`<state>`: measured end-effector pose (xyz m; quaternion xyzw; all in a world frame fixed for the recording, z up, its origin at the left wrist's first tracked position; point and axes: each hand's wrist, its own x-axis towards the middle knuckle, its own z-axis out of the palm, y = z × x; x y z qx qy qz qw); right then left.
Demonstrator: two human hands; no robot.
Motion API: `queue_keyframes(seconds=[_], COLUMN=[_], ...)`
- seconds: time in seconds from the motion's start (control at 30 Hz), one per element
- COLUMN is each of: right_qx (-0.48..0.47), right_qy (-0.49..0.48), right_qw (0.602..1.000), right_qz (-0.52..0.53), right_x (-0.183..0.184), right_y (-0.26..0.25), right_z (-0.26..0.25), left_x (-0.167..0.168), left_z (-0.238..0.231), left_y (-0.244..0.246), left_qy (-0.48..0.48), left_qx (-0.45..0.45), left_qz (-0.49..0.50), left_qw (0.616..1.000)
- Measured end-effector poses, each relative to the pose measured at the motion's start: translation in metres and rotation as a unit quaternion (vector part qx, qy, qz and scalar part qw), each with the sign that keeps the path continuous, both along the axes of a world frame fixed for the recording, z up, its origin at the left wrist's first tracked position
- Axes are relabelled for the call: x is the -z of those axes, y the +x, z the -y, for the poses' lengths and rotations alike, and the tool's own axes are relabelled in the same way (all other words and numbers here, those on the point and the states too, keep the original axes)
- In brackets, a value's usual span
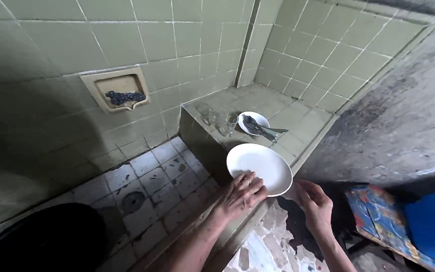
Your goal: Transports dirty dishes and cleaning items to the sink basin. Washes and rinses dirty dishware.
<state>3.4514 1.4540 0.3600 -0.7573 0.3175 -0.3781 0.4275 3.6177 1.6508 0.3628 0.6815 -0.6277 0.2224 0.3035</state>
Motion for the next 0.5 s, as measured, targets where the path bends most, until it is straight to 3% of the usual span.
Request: queue_keyframes(seconds=[0.33,0.5], right_qx=[-0.016,-0.055], right_qy=[-0.001,-0.103], right_qw=[1.000,0.993], right_qz=[0.022,-0.022], right_x=[0.001,-0.005], right_y=[0.008,0.019], right_z=[0.010,0.009], left_x=[0.024,0.025], left_z=[0.026,0.035], left_y=[0.011,0.017], left_qy=[0.046,0.085], left_qx=[-0.013,-0.022], left_qz=[-0.041,-0.072], left_qw=[0.998,0.994])
